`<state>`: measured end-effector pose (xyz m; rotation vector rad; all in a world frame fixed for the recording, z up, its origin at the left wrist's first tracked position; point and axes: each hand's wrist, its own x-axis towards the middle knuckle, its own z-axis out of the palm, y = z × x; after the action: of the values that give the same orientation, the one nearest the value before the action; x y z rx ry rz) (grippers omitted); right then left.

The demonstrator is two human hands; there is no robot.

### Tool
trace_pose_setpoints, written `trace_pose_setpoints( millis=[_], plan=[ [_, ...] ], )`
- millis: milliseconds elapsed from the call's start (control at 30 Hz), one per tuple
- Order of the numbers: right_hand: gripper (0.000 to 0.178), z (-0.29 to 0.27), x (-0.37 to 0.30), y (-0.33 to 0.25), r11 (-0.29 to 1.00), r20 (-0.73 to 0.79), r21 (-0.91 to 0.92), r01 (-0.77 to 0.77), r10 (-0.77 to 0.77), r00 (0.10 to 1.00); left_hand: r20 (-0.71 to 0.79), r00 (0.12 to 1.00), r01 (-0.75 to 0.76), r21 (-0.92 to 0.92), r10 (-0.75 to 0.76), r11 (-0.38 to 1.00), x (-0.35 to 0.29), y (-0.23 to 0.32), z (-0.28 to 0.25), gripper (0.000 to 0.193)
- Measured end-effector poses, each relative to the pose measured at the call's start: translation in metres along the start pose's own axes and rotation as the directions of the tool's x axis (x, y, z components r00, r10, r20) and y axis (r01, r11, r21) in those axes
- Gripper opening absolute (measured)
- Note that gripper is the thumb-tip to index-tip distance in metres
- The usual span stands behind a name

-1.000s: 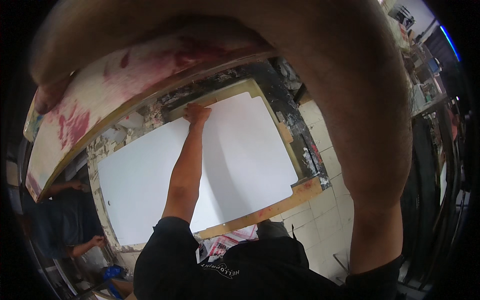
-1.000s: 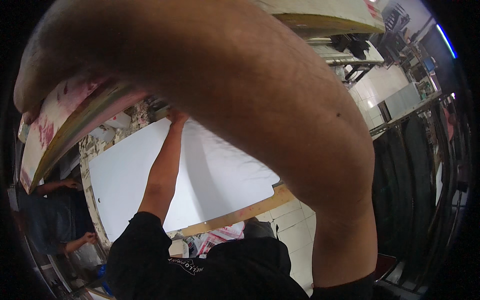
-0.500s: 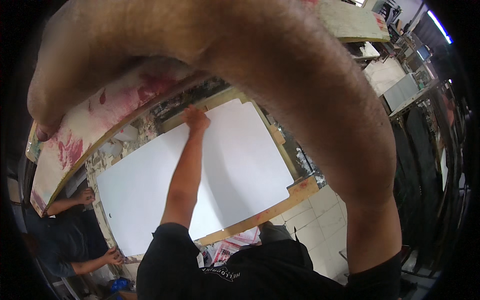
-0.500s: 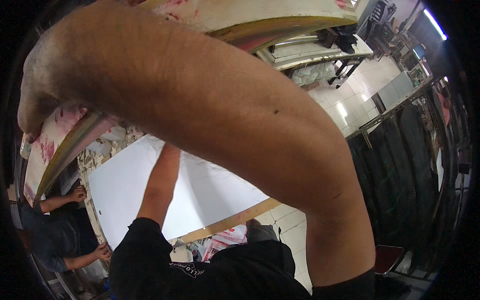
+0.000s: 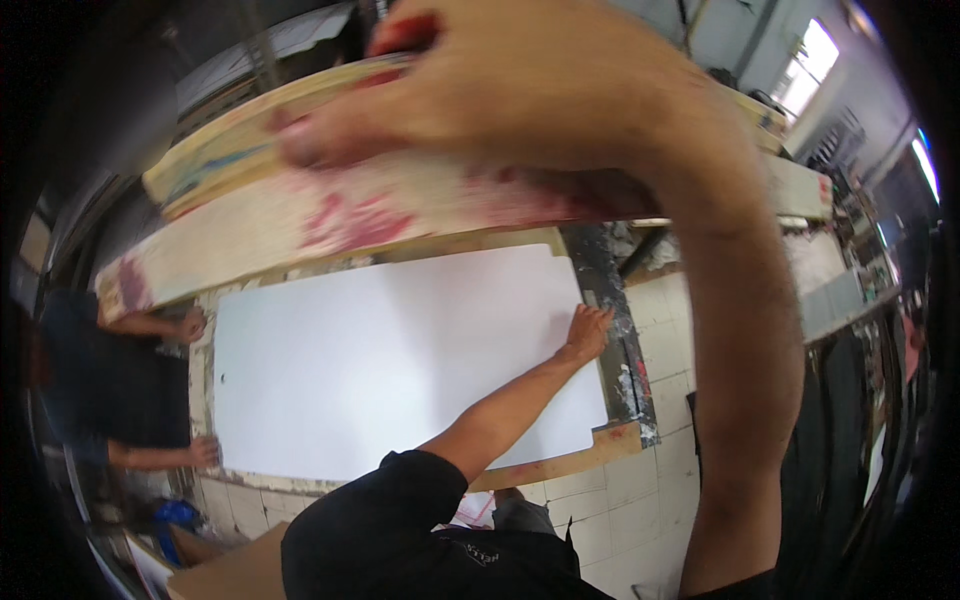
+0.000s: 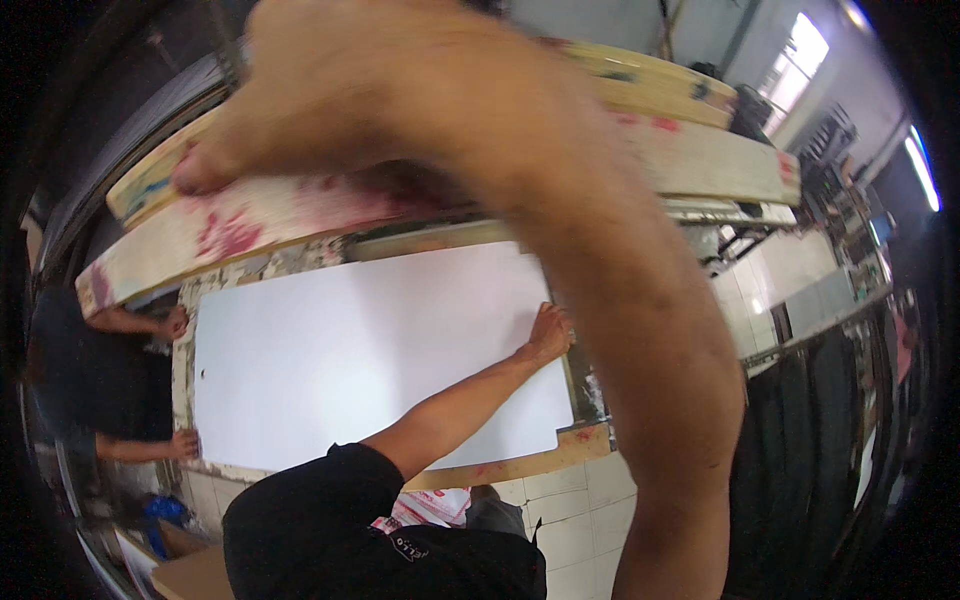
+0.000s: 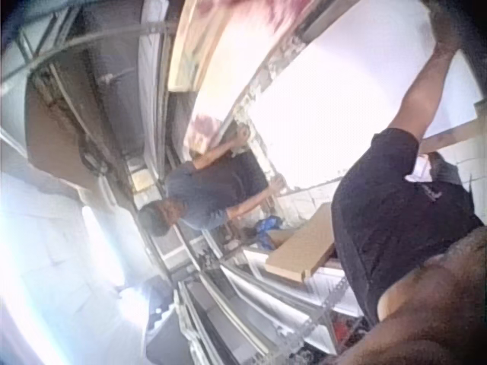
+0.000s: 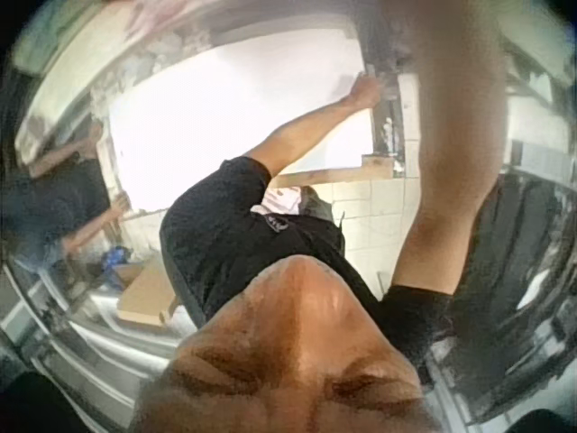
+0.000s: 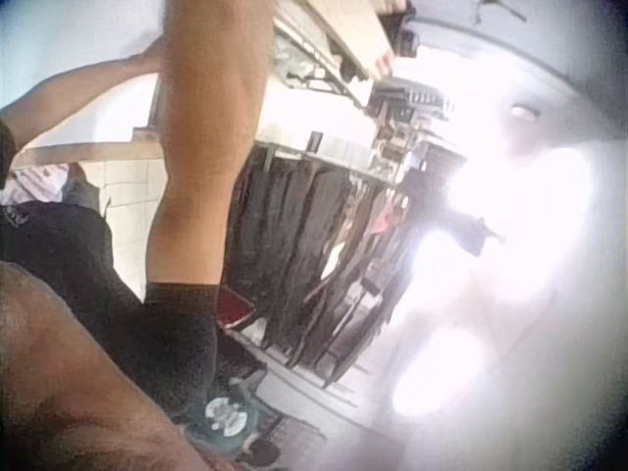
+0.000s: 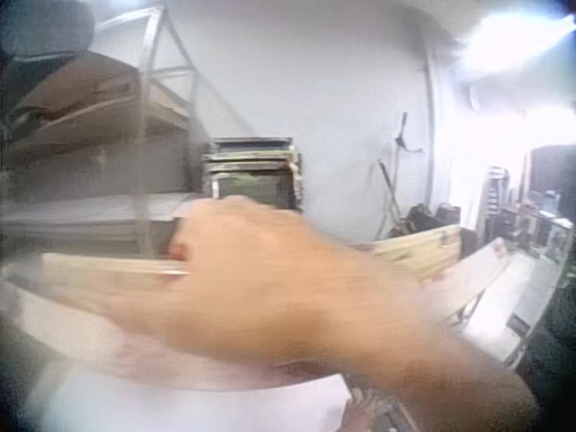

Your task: The person places white cardboard sheets on a table and uses a squeegee to pull red ink across a screen printing frame, imprinting a design onto the cardboard. The person then removes the printed sheets and stacks them on a nearby rack.

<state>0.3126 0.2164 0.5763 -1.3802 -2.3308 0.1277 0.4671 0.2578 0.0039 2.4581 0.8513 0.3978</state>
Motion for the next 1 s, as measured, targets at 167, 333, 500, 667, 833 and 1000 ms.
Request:
trace_pose_setpoints(
  millis=[167, 333, 500, 667, 833, 1000],
  plan=[
    [0.067, 0.021, -0.001, 0.021, 0.984, -0.082, -0.176, -0.030, 0.016, 0.997, -0.505, 0.863, -0.061, -0.121, -0.009, 0.991, -0.102, -0.030, -0.066, 0.087],
    [0.066, 0.044, -0.004, 0.037, 0.944, -0.126, 0.323, -0.068, 0.114, 0.985, -0.881, 0.299, 0.488, -0.190, -0.367, 0.852, -0.288, -0.213, -0.193, 0.048],
    [0.080, 0.039, -0.013, 0.058, 0.940, -0.214, 0.310, -0.142, 0.214, 0.953, -0.865, -0.203, 0.953, -0.282, -0.459, 0.111, -0.548, -0.368, -0.318, 0.044],
    [0.074, 0.036, -0.020, 0.059, 0.996, -0.220, 0.017, -0.088, 0.090, 0.971, -0.537, -0.403, 0.915, -0.227, -0.741, -0.334, -0.675, -0.404, -0.341, 0.062],
    [0.074, 0.022, -0.021, 0.077, 0.991, -0.263, -0.110, -0.070, 0.038, 0.964, -0.469, -0.284, 0.948, -0.267, -0.837, -0.172, -0.681, -0.406, -0.352, 0.059],
    [0.072, 0.018, -0.019, 0.088, 0.994, -0.264, -0.083, -0.072, 0.048, 0.963, -0.513, -0.377, 0.912, -0.352, -0.771, -0.211, -0.683, -0.423, -0.343, 0.062]
  ],
)
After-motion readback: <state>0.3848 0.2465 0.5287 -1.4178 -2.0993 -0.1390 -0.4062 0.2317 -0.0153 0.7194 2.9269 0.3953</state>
